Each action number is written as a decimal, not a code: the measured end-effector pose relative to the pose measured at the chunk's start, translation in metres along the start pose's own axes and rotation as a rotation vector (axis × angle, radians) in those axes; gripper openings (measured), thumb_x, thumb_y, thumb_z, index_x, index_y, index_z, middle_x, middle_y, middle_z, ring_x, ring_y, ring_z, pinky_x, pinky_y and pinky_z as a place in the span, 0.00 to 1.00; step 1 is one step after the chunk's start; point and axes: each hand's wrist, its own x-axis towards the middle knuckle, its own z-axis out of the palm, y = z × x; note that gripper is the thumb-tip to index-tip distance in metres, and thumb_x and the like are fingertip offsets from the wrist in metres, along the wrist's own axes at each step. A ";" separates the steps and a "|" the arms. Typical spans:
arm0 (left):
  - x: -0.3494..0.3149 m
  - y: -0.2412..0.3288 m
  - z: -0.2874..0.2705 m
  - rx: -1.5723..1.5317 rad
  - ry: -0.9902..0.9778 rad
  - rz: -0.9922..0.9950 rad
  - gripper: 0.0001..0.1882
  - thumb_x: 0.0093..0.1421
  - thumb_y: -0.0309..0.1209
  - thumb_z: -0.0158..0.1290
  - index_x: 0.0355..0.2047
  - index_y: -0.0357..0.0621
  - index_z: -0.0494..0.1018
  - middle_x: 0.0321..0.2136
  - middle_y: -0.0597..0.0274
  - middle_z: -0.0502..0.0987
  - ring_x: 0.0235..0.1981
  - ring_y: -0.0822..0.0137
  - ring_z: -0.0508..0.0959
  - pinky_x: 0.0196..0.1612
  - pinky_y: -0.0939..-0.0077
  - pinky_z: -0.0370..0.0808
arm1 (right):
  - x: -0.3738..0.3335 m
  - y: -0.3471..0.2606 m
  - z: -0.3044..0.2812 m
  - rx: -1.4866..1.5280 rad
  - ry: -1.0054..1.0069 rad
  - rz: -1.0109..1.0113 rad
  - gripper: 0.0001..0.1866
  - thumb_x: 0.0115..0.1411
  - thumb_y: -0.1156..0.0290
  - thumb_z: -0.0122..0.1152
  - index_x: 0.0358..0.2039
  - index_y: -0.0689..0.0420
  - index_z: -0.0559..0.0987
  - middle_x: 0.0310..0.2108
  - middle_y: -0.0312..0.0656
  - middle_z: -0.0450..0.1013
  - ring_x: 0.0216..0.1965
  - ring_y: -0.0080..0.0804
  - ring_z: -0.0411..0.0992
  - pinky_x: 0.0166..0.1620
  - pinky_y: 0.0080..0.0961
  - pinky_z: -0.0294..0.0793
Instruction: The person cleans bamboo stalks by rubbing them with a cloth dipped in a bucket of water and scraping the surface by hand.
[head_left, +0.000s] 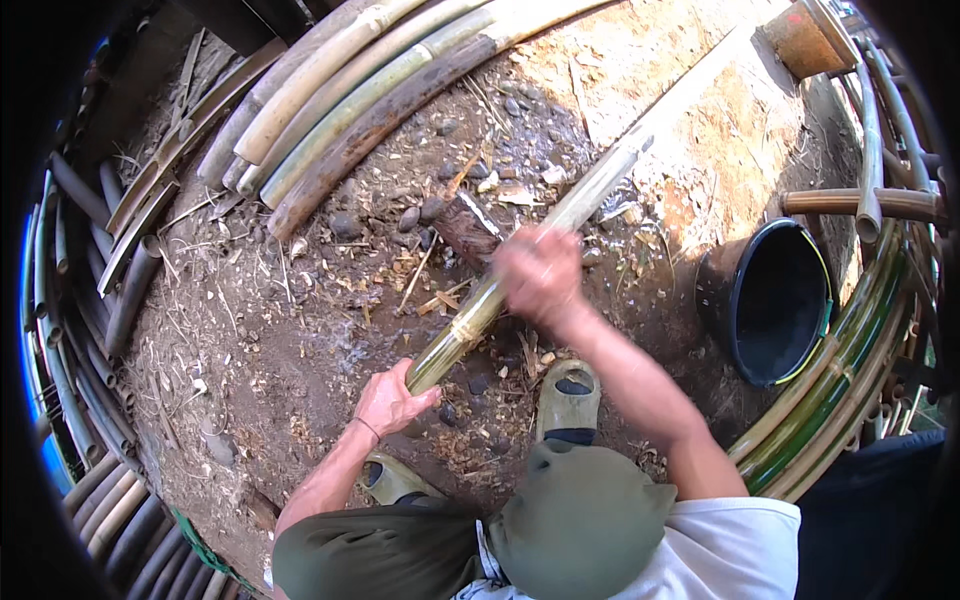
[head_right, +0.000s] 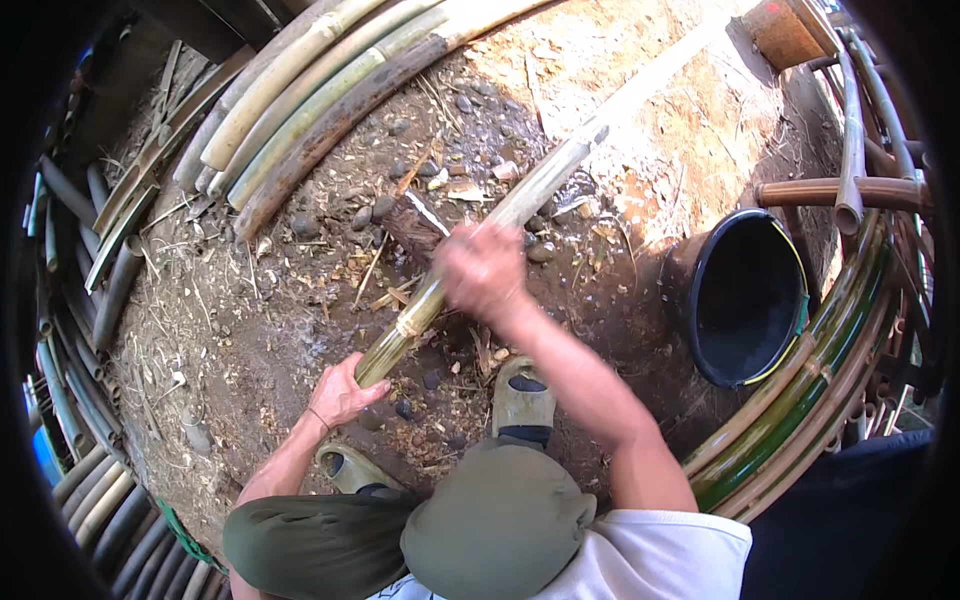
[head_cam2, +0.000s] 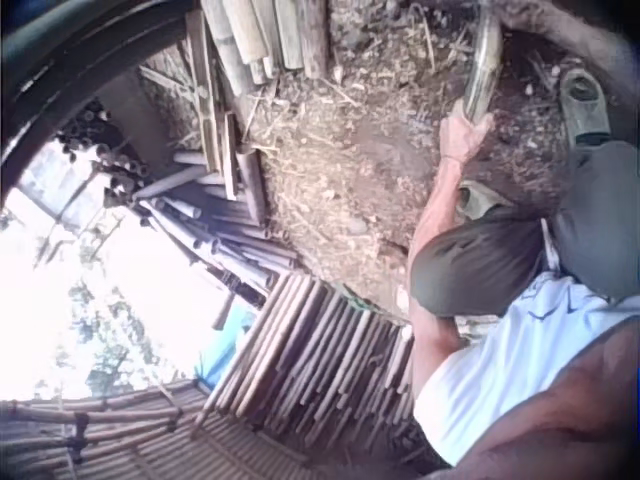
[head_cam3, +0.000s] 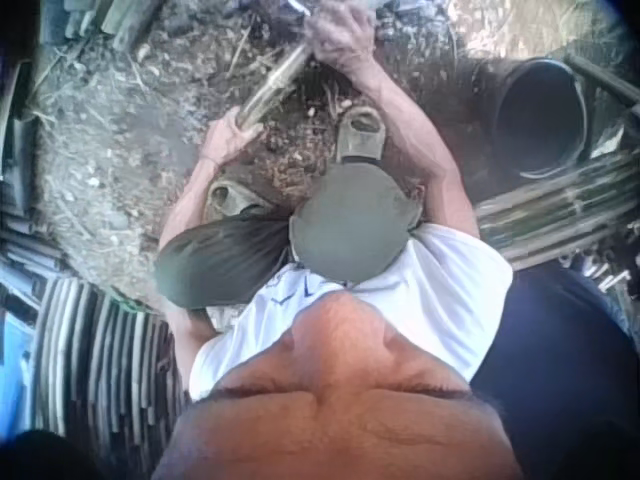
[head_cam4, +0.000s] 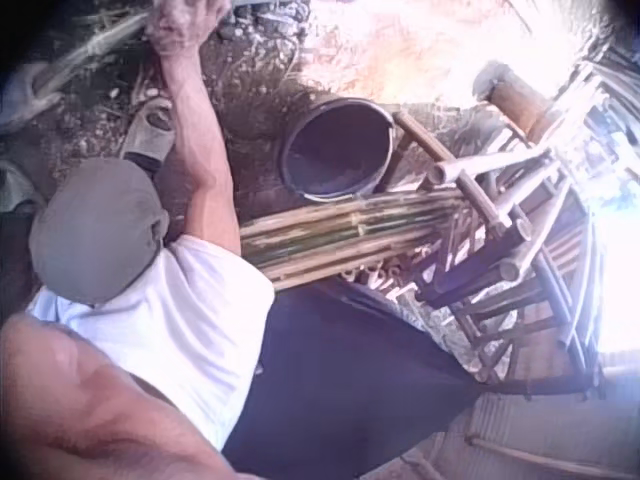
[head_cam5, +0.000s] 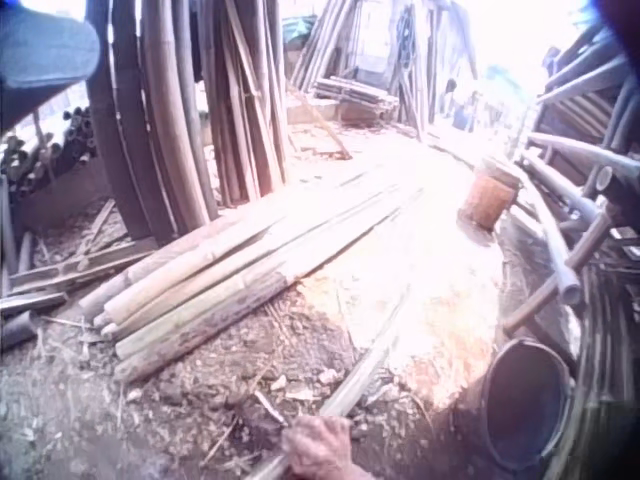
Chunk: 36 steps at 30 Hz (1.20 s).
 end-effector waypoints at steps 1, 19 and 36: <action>0.002 0.007 -0.001 -0.023 -0.016 0.016 0.31 0.52 0.52 0.64 0.46 0.40 0.75 0.31 0.38 0.81 0.37 0.40 0.82 0.41 0.54 0.77 | -0.002 0.068 0.006 -0.230 0.002 0.009 0.10 0.61 0.65 0.56 0.24 0.52 0.77 0.29 0.38 0.75 0.29 0.31 0.70 0.34 0.34 0.72; 0.021 0.044 0.024 0.213 0.194 0.197 0.30 0.53 0.38 0.61 0.54 0.41 0.65 0.46 0.39 0.78 0.43 0.39 0.81 0.42 0.46 0.78 | -0.016 0.206 -0.021 -0.849 -0.007 -0.080 0.12 0.66 0.68 0.53 0.29 0.58 0.79 0.36 0.47 0.74 0.38 0.37 0.72 0.41 0.43 0.74; 0.051 0.019 0.005 -0.174 -0.167 0.237 0.25 0.45 0.41 0.62 0.38 0.37 0.71 0.28 0.44 0.78 0.29 0.44 0.79 0.36 0.57 0.75 | 0.029 0.177 -0.023 -0.265 -0.059 0.353 0.10 0.61 0.68 0.56 0.22 0.53 0.77 0.18 0.43 0.71 0.20 0.30 0.67 0.35 0.39 0.66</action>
